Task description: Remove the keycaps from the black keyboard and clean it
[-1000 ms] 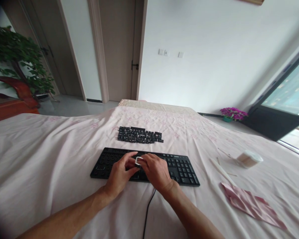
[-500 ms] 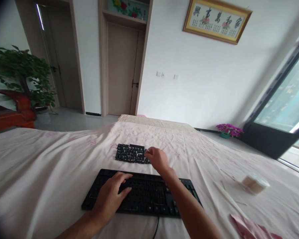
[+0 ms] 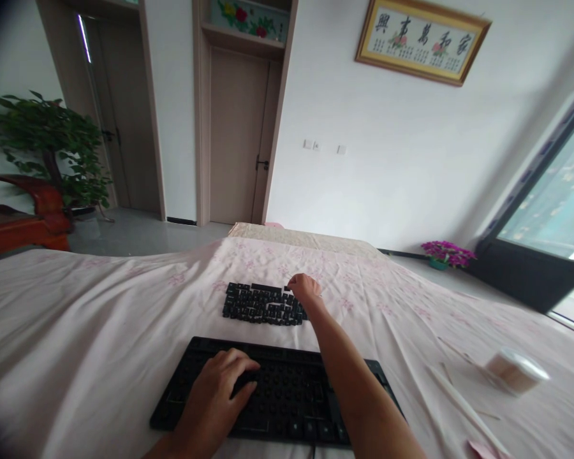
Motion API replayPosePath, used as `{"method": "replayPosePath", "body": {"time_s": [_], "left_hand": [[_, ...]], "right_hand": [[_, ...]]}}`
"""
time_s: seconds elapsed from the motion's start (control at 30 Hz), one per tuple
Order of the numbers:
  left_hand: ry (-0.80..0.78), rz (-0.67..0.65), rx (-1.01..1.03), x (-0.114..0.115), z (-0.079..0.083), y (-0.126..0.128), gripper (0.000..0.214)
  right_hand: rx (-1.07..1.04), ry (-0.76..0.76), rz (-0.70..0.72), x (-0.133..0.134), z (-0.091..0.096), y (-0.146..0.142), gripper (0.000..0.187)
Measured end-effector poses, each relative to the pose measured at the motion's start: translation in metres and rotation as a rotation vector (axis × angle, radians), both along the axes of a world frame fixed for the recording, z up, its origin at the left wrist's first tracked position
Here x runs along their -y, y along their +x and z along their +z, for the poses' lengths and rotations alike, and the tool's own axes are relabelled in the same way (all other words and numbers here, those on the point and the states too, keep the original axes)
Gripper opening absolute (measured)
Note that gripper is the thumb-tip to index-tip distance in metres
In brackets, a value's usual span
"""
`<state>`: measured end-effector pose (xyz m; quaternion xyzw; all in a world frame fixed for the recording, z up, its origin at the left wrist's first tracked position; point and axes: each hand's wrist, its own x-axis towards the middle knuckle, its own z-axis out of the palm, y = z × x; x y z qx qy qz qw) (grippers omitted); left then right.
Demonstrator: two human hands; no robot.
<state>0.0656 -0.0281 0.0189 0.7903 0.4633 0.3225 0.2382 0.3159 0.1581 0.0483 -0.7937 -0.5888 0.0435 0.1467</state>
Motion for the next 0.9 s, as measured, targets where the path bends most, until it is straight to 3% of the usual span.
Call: {"method": "replayPosePath", "body": {"time_s": [0.37,0.6,0.77,0.9], "left_hand": [[-0.005,0.000,-0.014,0.001,0.002,0.000,0.022],[0.042,0.012,-0.021,0.000,-0.002,0.001,0.021],[0.088,-0.006,-0.061,0.000,-0.004,0.000,0.019],[0.155,-0.038,-0.092,0.004,-0.001,-0.001,0.019]], "right_hand": [[-0.004,-0.038,0.003,-0.008,-0.010,-0.002,0.019],[-0.050,0.007,0.000,0.003,0.005,-0.006,0.021],[-0.141,0.109,0.088,0.040,0.028,-0.014,0.050],[-0.303,0.258,0.308,0.098,0.041,-0.020,0.063]]}}
